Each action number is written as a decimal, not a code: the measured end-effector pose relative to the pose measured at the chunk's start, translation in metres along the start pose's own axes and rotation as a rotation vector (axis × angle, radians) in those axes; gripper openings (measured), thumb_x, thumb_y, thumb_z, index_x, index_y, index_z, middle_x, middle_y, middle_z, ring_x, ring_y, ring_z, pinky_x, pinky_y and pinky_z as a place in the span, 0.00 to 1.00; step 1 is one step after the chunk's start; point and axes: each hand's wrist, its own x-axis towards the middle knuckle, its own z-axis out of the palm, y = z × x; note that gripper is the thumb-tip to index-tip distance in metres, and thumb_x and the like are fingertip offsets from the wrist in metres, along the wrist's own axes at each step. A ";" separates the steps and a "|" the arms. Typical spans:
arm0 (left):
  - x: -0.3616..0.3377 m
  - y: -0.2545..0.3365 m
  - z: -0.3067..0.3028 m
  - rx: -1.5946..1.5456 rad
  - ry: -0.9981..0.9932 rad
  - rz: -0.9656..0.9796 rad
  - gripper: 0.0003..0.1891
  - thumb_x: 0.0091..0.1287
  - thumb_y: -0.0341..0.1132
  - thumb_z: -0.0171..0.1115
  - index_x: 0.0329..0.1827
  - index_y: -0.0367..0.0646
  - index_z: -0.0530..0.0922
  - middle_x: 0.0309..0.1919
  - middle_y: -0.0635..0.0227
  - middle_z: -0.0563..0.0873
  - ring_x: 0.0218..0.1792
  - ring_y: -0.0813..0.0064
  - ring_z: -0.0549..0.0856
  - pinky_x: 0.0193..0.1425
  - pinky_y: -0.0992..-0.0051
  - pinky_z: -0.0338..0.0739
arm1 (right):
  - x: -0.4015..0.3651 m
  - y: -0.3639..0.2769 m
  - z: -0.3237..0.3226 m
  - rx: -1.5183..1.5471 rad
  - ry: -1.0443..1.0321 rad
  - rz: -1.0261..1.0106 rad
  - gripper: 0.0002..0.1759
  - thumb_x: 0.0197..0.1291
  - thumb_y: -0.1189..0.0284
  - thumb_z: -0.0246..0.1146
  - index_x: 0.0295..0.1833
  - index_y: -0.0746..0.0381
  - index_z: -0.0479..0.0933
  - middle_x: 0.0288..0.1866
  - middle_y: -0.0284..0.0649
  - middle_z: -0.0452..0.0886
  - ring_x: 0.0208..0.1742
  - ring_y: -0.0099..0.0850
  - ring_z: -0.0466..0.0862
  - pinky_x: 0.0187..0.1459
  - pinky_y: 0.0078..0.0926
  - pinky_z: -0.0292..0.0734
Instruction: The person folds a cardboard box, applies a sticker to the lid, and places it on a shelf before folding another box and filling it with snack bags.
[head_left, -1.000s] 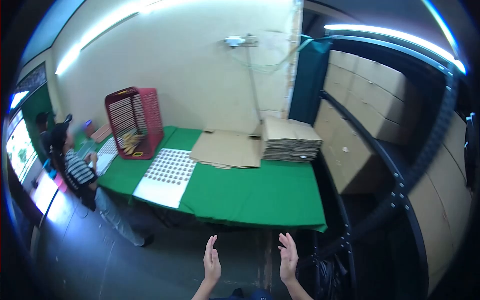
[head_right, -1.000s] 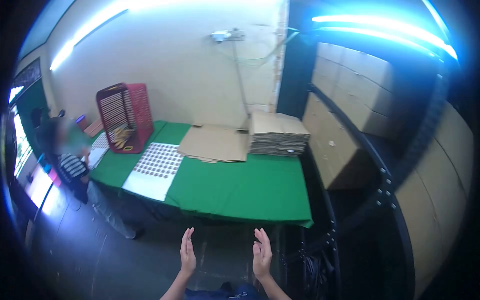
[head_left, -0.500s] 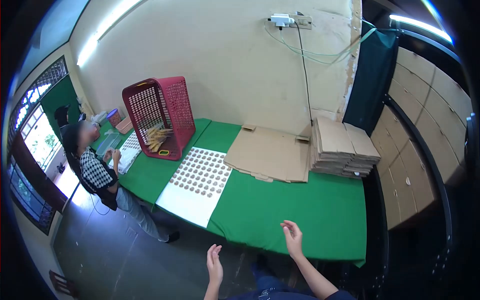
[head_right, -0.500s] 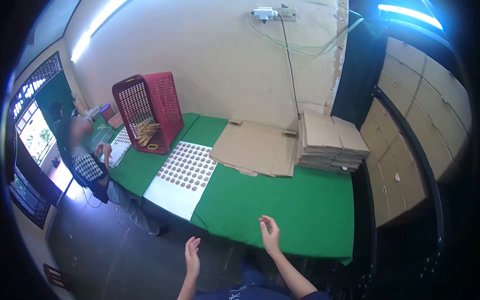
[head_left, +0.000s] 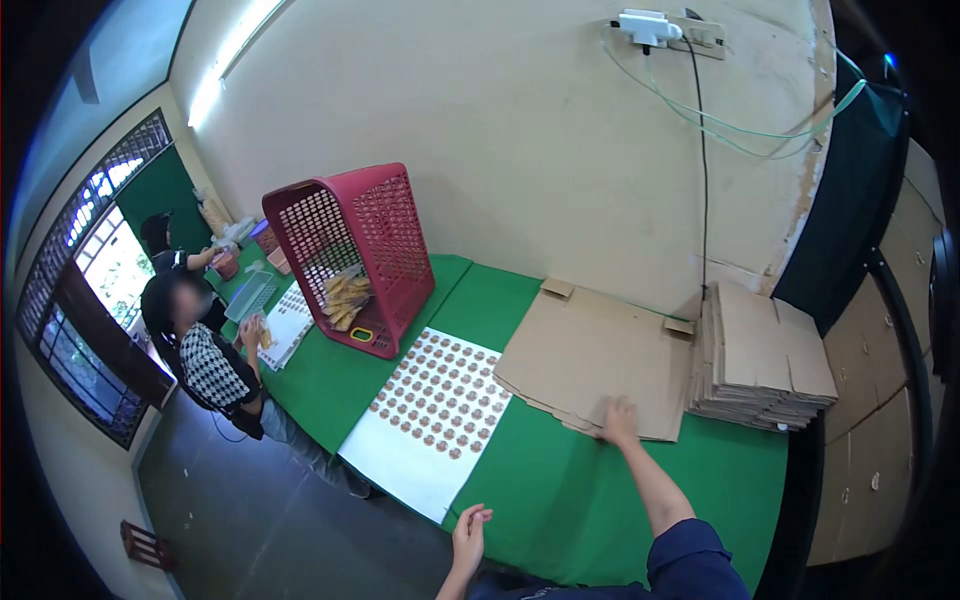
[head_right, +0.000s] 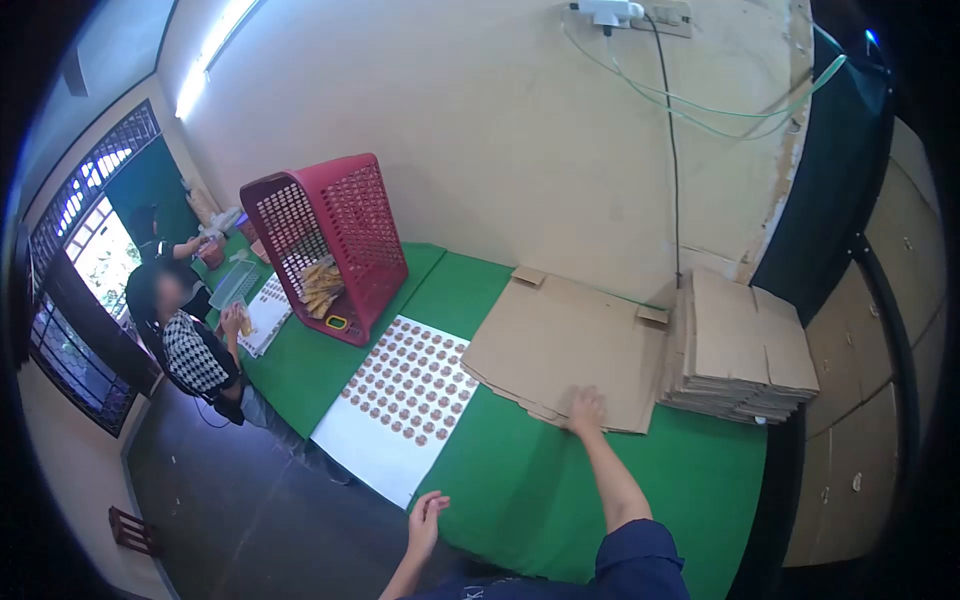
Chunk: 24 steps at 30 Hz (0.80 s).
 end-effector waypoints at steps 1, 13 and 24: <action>0.005 -0.006 -0.006 0.011 -0.001 -0.012 0.13 0.69 0.33 0.45 0.50 0.32 0.69 0.42 0.58 0.80 0.45 0.71 0.79 0.52 0.75 0.72 | 0.005 -0.004 -0.009 -0.042 -0.016 0.002 0.52 0.31 0.53 0.73 0.63 0.62 0.58 0.65 0.57 0.55 0.64 0.49 0.59 0.62 0.42 0.58; 0.107 -0.004 -0.014 -0.018 -0.267 -0.032 0.13 0.69 0.33 0.43 0.48 0.32 0.70 0.38 0.59 0.81 0.41 0.74 0.80 0.49 0.78 0.72 | 0.014 0.010 -0.005 -0.322 0.069 -0.406 0.23 0.46 0.68 0.60 0.46 0.70 0.67 0.37 0.51 0.77 0.34 0.45 0.81 0.36 0.37 0.78; 0.188 0.025 -0.094 0.183 -0.377 0.265 0.11 0.67 0.31 0.47 0.46 0.32 0.72 0.33 0.60 0.83 0.37 0.74 0.82 0.45 0.75 0.74 | -0.117 -0.110 -0.045 -0.186 0.320 -0.431 0.12 0.43 0.69 0.62 0.34 0.60 0.70 0.27 0.37 0.74 0.23 0.36 0.79 0.22 0.33 0.75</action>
